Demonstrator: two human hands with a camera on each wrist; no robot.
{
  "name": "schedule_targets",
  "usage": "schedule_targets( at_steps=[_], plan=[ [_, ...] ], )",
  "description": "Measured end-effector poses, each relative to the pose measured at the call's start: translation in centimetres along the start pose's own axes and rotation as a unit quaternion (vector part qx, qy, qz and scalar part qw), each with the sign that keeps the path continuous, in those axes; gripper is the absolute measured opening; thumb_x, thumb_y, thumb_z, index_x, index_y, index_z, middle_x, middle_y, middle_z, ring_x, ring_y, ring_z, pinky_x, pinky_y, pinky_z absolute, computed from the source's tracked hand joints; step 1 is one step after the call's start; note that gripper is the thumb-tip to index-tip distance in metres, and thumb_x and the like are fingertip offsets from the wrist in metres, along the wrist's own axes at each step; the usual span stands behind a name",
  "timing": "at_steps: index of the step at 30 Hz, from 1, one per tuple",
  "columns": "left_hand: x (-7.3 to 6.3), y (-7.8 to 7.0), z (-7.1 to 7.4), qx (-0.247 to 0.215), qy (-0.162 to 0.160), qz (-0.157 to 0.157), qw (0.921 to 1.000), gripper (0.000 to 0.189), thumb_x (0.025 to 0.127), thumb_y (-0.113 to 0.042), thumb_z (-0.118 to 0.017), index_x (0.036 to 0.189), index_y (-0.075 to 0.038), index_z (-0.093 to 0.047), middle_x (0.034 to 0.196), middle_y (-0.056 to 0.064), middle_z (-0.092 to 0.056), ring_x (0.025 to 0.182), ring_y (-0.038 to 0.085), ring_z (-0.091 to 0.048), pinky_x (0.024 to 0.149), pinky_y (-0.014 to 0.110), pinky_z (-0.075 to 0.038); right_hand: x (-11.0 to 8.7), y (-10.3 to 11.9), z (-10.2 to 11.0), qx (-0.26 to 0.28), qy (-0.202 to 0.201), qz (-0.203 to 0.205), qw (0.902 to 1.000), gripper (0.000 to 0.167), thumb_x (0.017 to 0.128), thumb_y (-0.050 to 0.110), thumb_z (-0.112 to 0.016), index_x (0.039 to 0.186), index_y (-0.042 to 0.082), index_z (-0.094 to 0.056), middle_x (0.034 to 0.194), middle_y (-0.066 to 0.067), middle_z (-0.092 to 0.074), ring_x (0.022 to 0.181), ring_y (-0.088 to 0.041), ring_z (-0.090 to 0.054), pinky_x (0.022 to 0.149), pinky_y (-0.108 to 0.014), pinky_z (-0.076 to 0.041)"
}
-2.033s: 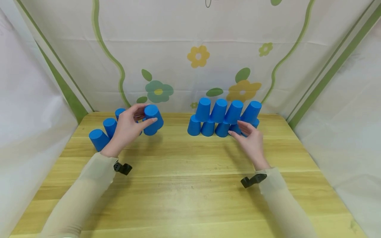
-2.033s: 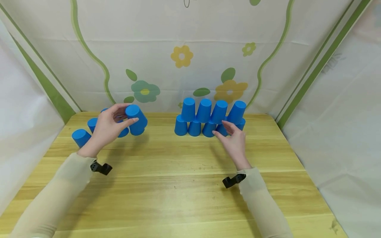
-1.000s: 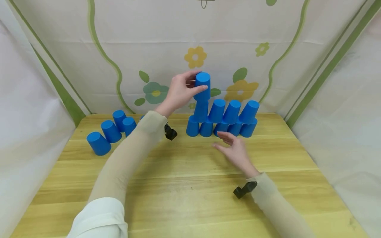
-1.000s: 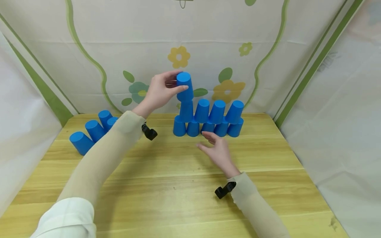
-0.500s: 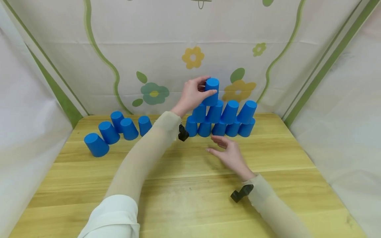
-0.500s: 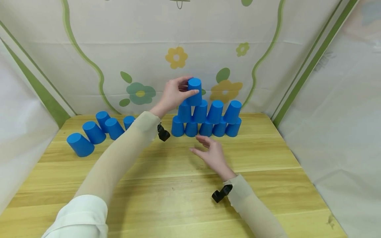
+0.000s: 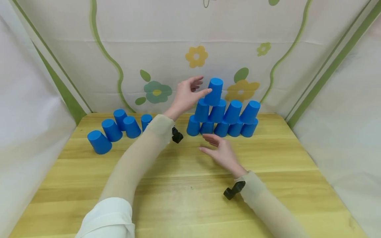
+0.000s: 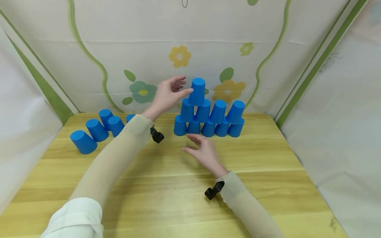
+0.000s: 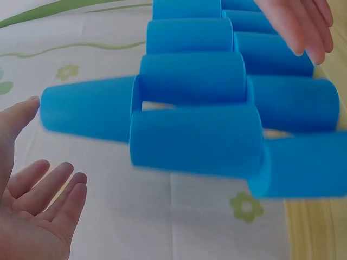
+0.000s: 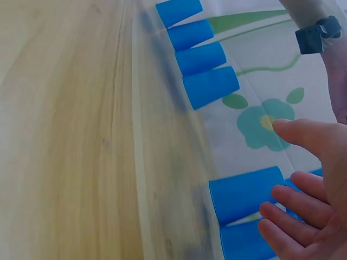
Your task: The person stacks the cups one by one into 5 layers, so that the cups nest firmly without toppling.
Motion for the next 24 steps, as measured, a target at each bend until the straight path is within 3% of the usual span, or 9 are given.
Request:
schedule_targets(
  at_steps=[10,14,18,21,24],
  plan=[
    [-5.4,2.2,7.2,0.024,-0.058,-0.036,0.9974,0.063,0.093,-0.035,-0.078,0.147,-0.011,-0.055,0.138,0.011,-0.061,0.126,0.022,-0.057,0.107,0.034,-0.044,2.0,1.3,-3.1,0.028,0.024,0.012,0.9992,0.05,0.089,0.03,-0.083,0.135,0.018,-0.065,0.134,0.001,-0.064,0.124,-0.02,-0.06,0.105,-0.042,-0.048],
    [-8.1,4.5,9.8,0.04,-0.074,-0.001,0.9964,0.065,0.092,-0.043,-0.076,0.147,-0.015,-0.055,0.14,0.007,-0.06,0.128,0.018,-0.055,0.107,0.032,-0.044,2.9,1.2,-4.6,0.048,0.04,0.0,0.998,0.055,0.088,0.038,-0.082,0.137,0.019,-0.063,0.136,0.002,-0.062,0.126,-0.017,-0.058,0.106,-0.04,-0.047],
    [-11.7,7.3,12.0,0.048,-0.097,0.047,0.993,0.069,0.09,-0.051,-0.075,0.147,-0.018,-0.055,0.139,0.003,-0.061,0.128,0.017,-0.056,0.107,0.036,-0.045,3.6,1.2,-6.2,0.059,0.05,-0.002,0.997,0.054,0.089,0.032,-0.082,0.137,0.017,-0.063,0.136,0.001,-0.062,0.126,-0.016,-0.058,0.107,-0.038,-0.046],
    [-14.9,8.8,14.2,0.026,-0.128,0.071,0.9889,0.065,0.091,-0.048,-0.076,0.145,-0.017,-0.058,0.137,0.004,-0.063,0.127,0.018,-0.057,0.106,0.037,-0.047,3.9,1.3,-7.5,0.06,0.062,-0.002,0.9963,0.055,0.09,0.027,-0.082,0.139,0.013,-0.062,0.138,-0.001,-0.062,0.128,-0.017,-0.057,0.107,-0.038,-0.046],
    [-18.2,9.3,17.1,0.016,-0.173,0.087,0.981,0.058,0.092,-0.038,-0.077,0.142,-0.015,-0.06,0.135,0.006,-0.064,0.124,0.02,-0.059,0.102,0.032,-0.049,4.0,1.2,-8.7,0.058,0.075,-0.004,0.9955,0.06,0.09,0.031,-0.082,0.141,0.01,-0.06,0.139,-0.002,-0.061,0.128,-0.018,-0.056,0.108,-0.038,-0.045]
  ],
)
Point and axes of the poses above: each hand's wrist, its own x-axis towards the middle knuckle, its own z-axis out of the back of the hand, y = z × x, the point moved 9 cm from there along x, towards the middle knuckle
